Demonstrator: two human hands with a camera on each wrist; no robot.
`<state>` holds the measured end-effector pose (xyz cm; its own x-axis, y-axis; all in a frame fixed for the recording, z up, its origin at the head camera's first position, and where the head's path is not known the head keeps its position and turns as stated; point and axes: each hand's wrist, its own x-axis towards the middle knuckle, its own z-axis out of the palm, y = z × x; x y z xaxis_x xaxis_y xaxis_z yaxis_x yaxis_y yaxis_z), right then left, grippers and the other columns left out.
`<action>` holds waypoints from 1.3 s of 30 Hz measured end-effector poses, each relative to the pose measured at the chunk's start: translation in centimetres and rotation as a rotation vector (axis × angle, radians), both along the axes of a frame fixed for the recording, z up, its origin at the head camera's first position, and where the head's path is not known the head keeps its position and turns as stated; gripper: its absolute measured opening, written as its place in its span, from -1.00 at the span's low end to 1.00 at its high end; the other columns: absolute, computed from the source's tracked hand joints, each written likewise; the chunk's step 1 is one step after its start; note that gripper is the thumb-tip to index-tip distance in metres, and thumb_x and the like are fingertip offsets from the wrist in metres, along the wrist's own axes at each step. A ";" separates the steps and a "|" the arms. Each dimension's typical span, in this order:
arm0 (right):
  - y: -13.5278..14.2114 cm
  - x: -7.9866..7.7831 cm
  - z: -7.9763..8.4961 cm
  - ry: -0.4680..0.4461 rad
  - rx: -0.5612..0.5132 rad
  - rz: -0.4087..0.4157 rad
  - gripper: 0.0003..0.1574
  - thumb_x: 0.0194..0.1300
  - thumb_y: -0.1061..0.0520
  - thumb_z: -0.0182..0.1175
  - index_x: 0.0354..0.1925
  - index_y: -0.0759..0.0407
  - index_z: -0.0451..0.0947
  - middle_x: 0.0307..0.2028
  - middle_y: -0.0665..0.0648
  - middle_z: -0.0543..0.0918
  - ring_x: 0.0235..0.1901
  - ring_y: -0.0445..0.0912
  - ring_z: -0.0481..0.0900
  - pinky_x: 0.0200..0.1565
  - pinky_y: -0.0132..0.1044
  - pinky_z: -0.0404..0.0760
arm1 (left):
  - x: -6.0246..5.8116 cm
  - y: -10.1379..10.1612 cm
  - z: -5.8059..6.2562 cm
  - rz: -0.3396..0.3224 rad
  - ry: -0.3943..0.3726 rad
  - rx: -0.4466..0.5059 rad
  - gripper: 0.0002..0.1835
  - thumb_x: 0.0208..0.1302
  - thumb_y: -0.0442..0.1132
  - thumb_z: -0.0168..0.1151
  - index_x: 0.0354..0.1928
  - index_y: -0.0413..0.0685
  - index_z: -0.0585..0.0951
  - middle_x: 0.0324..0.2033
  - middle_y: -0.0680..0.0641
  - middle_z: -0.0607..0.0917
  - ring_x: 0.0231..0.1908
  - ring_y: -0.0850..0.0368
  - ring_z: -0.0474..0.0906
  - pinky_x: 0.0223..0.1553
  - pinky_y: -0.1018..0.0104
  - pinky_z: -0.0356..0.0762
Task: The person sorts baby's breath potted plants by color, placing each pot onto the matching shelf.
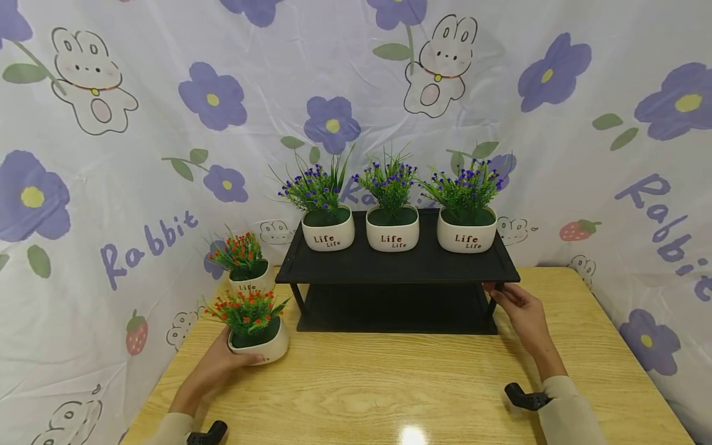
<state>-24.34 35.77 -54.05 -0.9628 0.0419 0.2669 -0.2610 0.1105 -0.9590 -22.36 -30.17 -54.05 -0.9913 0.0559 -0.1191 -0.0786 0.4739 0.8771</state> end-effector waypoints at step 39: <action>0.0 -0.1 -0.2 0.021 -0.009 -0.012 -0.48 0.61 0.10 0.22 0.40 0.27 0.54 0.11 -0.19 0.79 0.15 -0.45 0.68 0.16 -0.61 0.63 | 0.7 10.9 2.0 -0.186 0.087 0.005 0.34 -0.16 -0.02 0.83 0.66 -0.05 0.22 0.47 -0.18 0.51 0.41 -0.16 0.52 0.44 -0.21 0.47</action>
